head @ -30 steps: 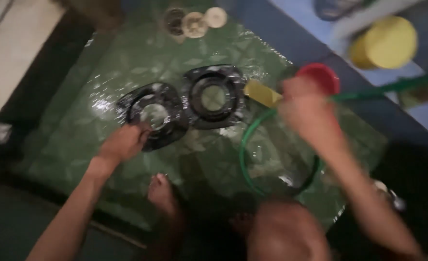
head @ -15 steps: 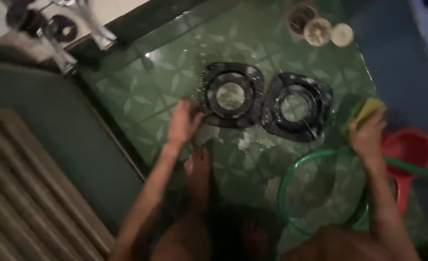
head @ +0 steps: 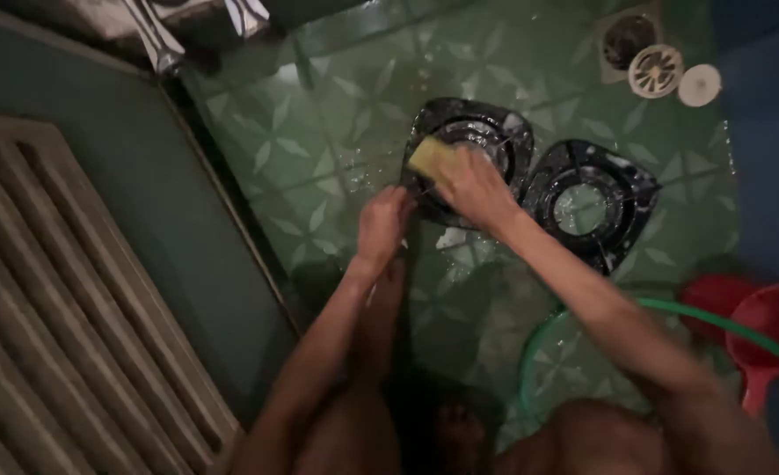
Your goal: Cleaning and scrubbing metal gas stove components on a tiled floor using a sponge and water from a hose.
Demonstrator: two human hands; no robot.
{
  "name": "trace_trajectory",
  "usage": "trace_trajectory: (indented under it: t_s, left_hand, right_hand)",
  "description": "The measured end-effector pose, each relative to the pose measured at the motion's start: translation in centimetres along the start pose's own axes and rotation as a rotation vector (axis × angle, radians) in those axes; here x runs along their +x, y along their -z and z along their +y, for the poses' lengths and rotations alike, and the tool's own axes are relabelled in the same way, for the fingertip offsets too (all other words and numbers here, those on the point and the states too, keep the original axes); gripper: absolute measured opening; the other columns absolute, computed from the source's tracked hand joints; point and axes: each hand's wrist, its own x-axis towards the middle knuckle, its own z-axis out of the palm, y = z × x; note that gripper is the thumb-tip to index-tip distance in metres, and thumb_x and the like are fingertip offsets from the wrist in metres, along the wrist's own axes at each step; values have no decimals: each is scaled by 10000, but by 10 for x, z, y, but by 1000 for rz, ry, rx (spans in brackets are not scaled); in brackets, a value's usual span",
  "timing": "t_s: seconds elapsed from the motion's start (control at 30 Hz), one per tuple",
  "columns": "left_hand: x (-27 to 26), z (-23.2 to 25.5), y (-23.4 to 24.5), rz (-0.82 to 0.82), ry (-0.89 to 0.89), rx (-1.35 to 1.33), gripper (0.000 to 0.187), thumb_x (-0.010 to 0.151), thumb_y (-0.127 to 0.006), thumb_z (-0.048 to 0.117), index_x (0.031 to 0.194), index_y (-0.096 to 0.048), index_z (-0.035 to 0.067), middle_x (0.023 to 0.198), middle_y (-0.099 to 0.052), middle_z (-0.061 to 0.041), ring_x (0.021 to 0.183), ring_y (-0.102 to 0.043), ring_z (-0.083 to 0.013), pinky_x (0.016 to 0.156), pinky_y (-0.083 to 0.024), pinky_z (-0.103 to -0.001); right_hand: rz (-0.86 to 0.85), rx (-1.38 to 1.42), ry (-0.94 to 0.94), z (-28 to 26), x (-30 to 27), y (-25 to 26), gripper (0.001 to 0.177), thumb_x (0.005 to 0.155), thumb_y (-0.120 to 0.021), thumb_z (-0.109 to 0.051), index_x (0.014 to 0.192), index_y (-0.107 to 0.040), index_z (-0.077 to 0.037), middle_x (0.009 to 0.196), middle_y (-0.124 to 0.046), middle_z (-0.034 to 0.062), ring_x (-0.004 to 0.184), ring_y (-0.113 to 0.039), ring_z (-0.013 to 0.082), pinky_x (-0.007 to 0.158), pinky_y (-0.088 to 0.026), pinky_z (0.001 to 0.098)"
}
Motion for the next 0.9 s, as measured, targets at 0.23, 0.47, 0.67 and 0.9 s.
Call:
trace_trajectory:
  t_s: [0.23,0.47,0.67,0.9]
  left_hand:
    - [4,-21,5,-1,-84,80,36,923,-624,85,911,-606,56,909,-627,-161,886,-628,-411,741,-503,-513]
    - [9,-33,14,-8,-136,51,55,904,-630,76,939,-594,54,917,-603,-144,916,-634,-384,756,-507,-486]
    - [2,-29,16,-58,-99,22,70,911,-660,69,948,-602,59,917,-595,-149,903,-625,-386,745,-499,-484]
    - [4,-20,30,2,-82,-75,122,893,-696,49,998,-634,52,949,-607,-158,916,-631,-399,767,-513,-468]
  right_hand:
    - [-78,162,169,5,13,17,385,963,-670,-325,1312,-632,-168,1093,-553,201,1031,-582,398,852,-506,499]
    - [5,152,72,-20,5,13,504,941,-669,-335,1419,-558,-218,1155,-538,216,1057,-577,397,824,-528,498]
    - [34,232,-30,-26,-8,7,503,1002,-645,-321,1483,-579,-192,1184,-520,231,1113,-569,435,914,-527,509]
    - [7,269,-207,-29,22,38,424,1014,-646,-317,1404,-615,-155,1170,-544,259,1067,-596,451,835,-523,537]
